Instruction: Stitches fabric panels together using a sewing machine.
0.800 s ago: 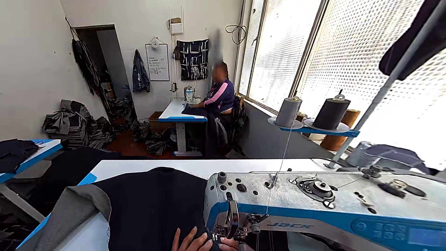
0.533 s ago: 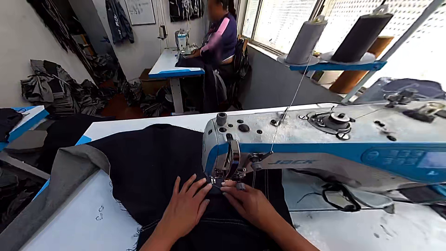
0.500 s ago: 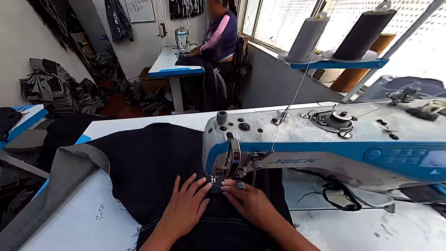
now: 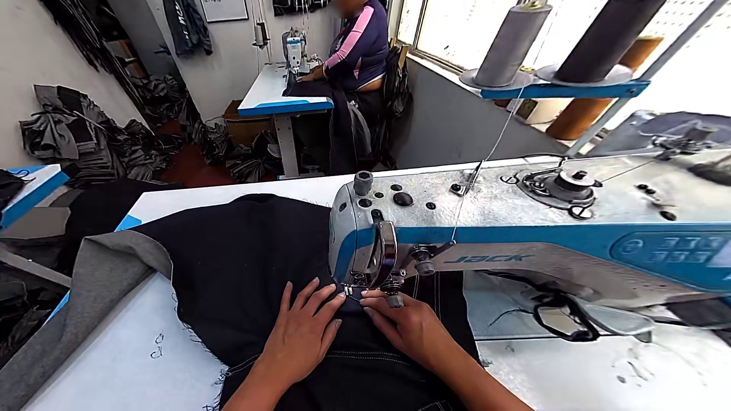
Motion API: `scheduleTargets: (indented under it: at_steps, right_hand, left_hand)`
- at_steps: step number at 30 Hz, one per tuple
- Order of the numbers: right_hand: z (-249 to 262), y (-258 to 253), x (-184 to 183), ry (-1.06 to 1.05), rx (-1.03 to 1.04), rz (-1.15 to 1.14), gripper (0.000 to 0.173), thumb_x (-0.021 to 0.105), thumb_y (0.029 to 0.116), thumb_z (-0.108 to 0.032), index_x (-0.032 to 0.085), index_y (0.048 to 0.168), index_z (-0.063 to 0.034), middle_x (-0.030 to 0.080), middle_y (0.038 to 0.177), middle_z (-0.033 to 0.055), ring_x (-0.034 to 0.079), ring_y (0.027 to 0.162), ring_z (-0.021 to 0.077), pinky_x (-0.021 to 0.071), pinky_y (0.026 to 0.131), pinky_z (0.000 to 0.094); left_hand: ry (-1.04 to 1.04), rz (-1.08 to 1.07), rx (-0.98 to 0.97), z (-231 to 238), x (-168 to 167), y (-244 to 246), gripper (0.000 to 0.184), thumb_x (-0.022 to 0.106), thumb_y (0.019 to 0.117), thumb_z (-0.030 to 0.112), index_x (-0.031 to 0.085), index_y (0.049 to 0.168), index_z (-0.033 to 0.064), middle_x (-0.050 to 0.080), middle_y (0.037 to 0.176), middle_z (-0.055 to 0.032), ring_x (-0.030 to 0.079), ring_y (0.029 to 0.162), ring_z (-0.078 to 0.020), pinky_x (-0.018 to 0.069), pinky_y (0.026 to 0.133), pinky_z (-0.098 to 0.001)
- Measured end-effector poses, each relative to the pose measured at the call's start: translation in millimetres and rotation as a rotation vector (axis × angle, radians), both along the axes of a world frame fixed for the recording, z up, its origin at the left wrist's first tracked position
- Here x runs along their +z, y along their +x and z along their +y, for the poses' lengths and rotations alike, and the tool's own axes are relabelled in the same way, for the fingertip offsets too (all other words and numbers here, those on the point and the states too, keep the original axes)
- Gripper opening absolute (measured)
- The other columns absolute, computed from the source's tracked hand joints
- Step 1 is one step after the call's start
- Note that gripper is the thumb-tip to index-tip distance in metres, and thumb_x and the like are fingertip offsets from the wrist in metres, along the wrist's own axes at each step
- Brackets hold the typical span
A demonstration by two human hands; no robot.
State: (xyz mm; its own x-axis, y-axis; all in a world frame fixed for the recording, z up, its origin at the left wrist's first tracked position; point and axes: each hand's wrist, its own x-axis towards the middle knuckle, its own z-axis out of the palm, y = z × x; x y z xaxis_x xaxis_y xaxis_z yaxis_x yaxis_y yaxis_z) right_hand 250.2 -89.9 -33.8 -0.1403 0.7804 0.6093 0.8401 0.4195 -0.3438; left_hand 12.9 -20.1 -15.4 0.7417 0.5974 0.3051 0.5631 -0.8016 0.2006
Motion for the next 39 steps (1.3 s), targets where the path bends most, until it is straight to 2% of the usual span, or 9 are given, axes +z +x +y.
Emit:
scheduleTargets:
  at_steps: [9,14,17,21,27,30,34,37,39]
  right_hand:
    - [2.4,1.9,-0.3,0.0,0.003,0.025,0.029,0.053,0.1021,-0.027,0.08,0.101,-0.0147,0.077,0.106,0.0004,0.073,0.102,0.01,0.0592,0.086,0.0251]
    - [1.3,8.4,12.5,0.041,-0.04,0.264,0.043,0.047,0.1049,-0.035,0.076,0.087,-0.0085,0.074,0.086,0.0002,0.067,0.08,0.0004,0.0537,0.072,0.0165]
    - [2.3,11.7,15.6,-0.002,-0.054,0.402,0.052,0.037,0.1078,-0.036,0.073,0.083,-0.0079,0.069,0.078,-0.0037,0.063,0.077,-0.0052,0.0497,0.071,0.013]
    - [5.9,10.7,15.4,-0.042,-0.105,0.452,0.047,0.041,0.1056,-0.031,0.073,0.078,-0.0094,0.068,0.074,-0.0066,0.061,0.073,-0.007,0.0483,0.068,0.0122]
    - [11.1,14.0,15.0,-0.015,-0.087,0.359,0.05,0.037,0.1061,-0.028,0.071,0.075,-0.0075,0.069,0.071,-0.0017,0.065,0.073,-0.002,0.0501,0.069,0.0144]
    - [12.5,20.7,13.4,-0.063,-0.006,0.425,0.054,0.037,0.1068,-0.036,0.071,0.074,-0.0096,0.069,0.071,-0.0045,0.065,0.075,-0.005,0.05,0.071,0.0139]
    - [11.0,25.8,11.2,-0.079,0.106,0.503,0.067,0.025,0.1109,-0.049,0.074,0.085,-0.0111,0.075,0.082,-0.0044,0.069,0.086,-0.0028,0.0556,0.081,0.0183]
    - [10.0,23.9,11.7,-0.056,0.065,0.542,0.06,0.027,0.1116,-0.039,0.073,0.085,-0.0128,0.075,0.082,-0.008,0.068,0.085,-0.0058,0.0546,0.081,0.016]
    - [8.8,22.0,12.5,-0.023,0.029,0.558,0.053,0.031,0.1102,-0.031,0.072,0.083,-0.0129,0.074,0.079,-0.0103,0.067,0.083,-0.0086,0.0535,0.08,0.0134]
  left_hand:
    - [-0.027,0.016,-0.005,1.0,1.5,0.2,0.046,0.034,0.1082,0.042,0.058,0.145,0.0298,0.055,0.151,0.003,0.038,0.15,-0.0278,0.0228,0.117,-0.0693]
    - [-0.047,-0.019,0.007,-1.0,1.0,0.4,0.047,0.036,0.1081,0.041,0.06,0.143,0.0193,0.057,0.149,0.0013,0.04,0.149,-0.027,0.0228,0.119,-0.0681]
    - [-0.026,-0.046,0.007,-1.6,-0.8,0.1,0.046,0.038,0.1077,0.04,0.063,0.139,0.0164,0.06,0.147,0.0001,0.044,0.147,-0.0277,0.0253,0.118,-0.0675]
    - [-0.016,-0.042,0.013,-2.0,-0.8,0.9,0.046,0.038,0.1077,0.039,0.063,0.139,0.0171,0.06,0.146,0.0004,0.045,0.146,-0.0277,0.0267,0.117,-0.0675]
    - [0.021,-0.041,0.014,-2.8,-1.5,1.7,0.045,0.039,0.1073,0.038,0.064,0.138,0.0164,0.062,0.144,0.0,0.048,0.144,-0.0293,0.03,0.115,-0.0684]
    - [0.032,-0.038,0.022,-3.6,-1.6,1.8,0.045,0.038,0.1074,0.038,0.064,0.137,0.0165,0.062,0.144,0.0004,0.05,0.142,-0.0293,0.031,0.114,-0.0689]
    - [0.056,-0.042,0.021,-2.3,-1.4,3.5,0.045,0.038,0.1074,0.038,0.064,0.137,0.0159,0.063,0.143,-0.0004,0.053,0.139,-0.0294,0.0336,0.112,-0.0684]
    - [0.076,-0.057,0.028,-3.0,-1.7,2.7,0.044,0.039,0.1072,0.038,0.065,0.136,0.016,0.063,0.142,-0.0006,0.054,0.138,-0.0288,0.0354,0.112,-0.0676]
    - [0.096,-0.096,0.098,-16.5,3.4,-4.3,0.043,0.047,0.1035,0.037,0.067,0.132,0.0127,0.064,0.141,-0.006,0.057,0.135,-0.0331,0.0395,0.108,-0.0678]
